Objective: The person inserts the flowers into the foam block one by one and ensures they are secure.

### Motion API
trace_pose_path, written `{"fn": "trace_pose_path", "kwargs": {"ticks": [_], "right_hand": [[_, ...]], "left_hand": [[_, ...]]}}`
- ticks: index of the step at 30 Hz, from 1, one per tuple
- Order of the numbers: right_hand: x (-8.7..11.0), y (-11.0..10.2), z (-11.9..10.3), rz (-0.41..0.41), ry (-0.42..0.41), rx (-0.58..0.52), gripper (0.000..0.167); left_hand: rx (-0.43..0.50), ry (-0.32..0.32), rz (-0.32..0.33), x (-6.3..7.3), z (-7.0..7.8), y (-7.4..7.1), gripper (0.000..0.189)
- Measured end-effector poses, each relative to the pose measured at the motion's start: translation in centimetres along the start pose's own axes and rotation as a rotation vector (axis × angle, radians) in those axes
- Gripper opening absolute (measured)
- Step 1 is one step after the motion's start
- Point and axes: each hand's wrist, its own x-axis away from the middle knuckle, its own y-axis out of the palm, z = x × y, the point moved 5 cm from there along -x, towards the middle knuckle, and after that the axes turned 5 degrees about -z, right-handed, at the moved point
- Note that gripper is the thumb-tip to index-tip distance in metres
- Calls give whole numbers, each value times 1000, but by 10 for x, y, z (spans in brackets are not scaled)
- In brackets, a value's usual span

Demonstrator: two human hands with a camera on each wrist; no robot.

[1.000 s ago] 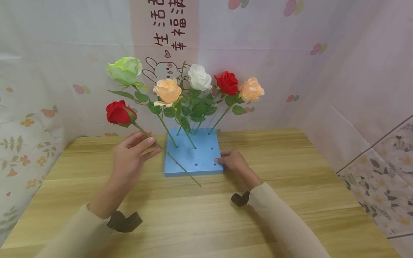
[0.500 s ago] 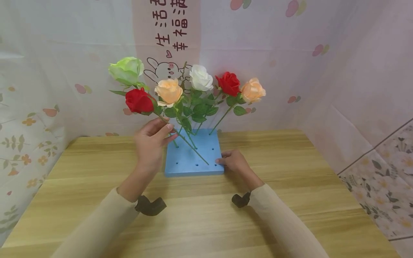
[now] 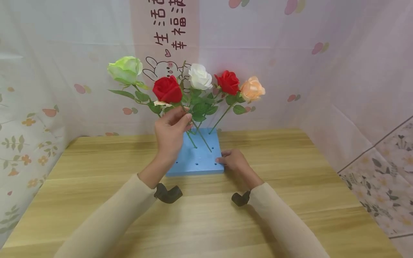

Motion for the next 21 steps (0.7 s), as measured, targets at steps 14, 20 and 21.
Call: {"fn": "trace_pose_path", "kwargs": {"ticks": [14,20,21], "right_hand": [[-1,-1,-1,15,-2,11,55],[-2,-1,0,15,0,10,55],[-2,-1,0,14,-1,15,55]], "left_hand": [[-219,103,47,0,-3,22,16],[-293,142,34,3,-7,34,15],[-304,139,41,3,-8,35,14]]}}
